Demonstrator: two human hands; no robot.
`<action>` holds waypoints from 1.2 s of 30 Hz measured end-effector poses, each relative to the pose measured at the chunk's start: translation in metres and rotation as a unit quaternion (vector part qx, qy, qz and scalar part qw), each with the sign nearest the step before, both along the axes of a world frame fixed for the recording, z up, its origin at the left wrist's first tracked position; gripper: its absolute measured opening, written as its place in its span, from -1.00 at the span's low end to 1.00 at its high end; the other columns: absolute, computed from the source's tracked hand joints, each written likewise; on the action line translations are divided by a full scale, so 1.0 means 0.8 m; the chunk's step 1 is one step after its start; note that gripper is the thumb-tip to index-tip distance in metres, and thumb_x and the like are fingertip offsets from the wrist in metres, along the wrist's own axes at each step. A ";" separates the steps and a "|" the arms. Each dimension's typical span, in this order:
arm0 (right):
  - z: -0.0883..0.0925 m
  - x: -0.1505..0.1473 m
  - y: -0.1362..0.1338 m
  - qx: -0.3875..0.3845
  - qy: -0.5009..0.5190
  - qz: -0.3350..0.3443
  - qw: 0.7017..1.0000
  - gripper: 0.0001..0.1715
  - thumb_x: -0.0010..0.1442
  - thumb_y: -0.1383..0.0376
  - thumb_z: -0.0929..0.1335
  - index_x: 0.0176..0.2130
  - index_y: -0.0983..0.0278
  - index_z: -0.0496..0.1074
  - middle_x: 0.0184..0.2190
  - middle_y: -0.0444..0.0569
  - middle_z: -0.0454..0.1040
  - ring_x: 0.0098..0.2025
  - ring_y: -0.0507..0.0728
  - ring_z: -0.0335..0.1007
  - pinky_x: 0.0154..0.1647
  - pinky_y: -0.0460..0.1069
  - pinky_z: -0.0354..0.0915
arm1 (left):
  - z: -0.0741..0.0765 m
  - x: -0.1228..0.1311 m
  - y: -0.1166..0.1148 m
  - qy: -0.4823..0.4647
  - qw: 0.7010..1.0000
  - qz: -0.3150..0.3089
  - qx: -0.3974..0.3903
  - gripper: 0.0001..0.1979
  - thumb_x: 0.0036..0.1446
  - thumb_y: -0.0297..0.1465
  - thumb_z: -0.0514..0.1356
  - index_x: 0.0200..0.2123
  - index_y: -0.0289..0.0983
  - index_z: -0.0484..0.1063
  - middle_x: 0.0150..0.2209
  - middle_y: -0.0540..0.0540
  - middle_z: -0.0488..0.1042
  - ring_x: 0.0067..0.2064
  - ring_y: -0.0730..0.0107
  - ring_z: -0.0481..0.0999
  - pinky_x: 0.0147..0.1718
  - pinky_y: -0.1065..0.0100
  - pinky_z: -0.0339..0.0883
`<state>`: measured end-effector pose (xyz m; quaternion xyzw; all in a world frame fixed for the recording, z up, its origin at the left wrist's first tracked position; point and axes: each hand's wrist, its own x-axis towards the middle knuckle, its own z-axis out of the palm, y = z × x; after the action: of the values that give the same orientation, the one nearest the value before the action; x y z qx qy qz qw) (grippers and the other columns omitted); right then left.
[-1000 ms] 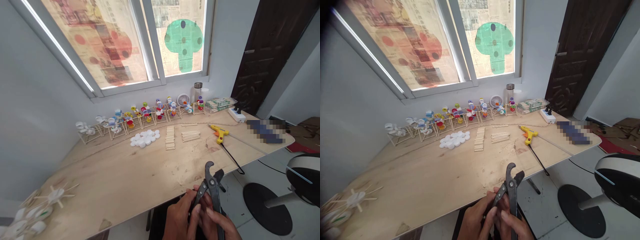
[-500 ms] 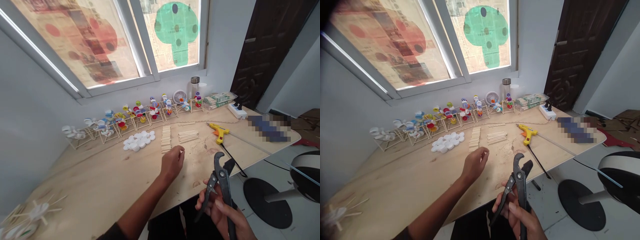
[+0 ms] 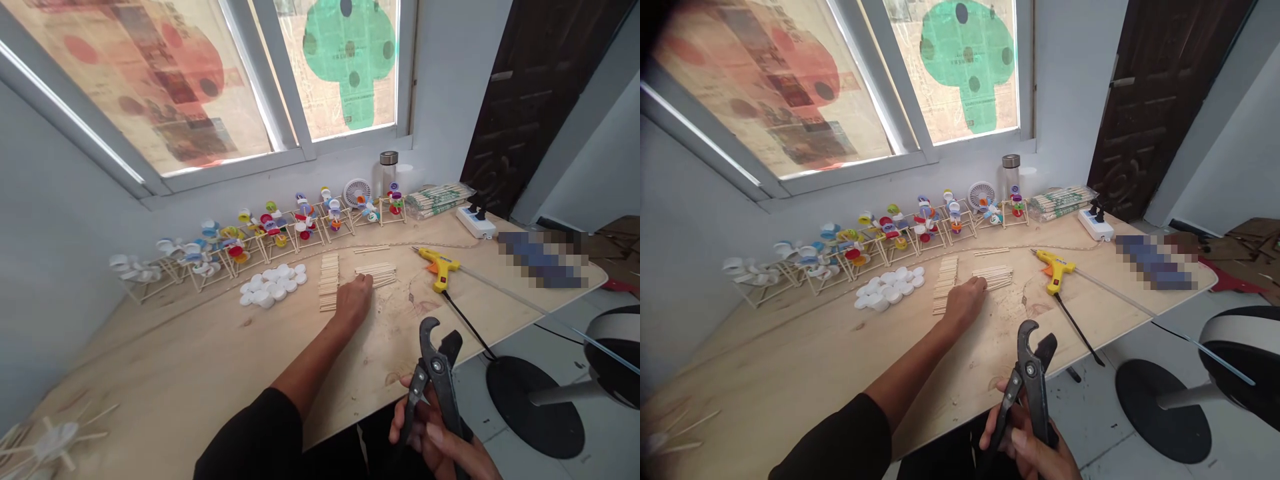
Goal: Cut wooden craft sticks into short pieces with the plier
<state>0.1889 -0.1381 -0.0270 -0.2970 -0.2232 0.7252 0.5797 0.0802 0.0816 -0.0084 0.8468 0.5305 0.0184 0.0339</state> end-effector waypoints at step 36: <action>0.028 -0.028 -0.050 -0.030 -0.081 0.031 0.996 -0.47 0.08 0.21 0.34 0.06 0.18 0.25 -0.33 0.01 0.46 -0.24 0.21 0.37 -0.21 0.10 0.25 | 0.008 -0.098 -0.118 -0.090 0.991 0.035 -0.093 -0.93 0.03 -0.43 0.09 -0.37 -0.26 0.35 -0.28 -0.10 0.43 -0.22 0.30 0.38 -0.31 0.35 0.22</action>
<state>0.1669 -0.1782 -0.0048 -0.3650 -0.2564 0.7230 0.5275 0.0015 -0.0125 -0.0018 0.8159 0.5538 0.0464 0.1594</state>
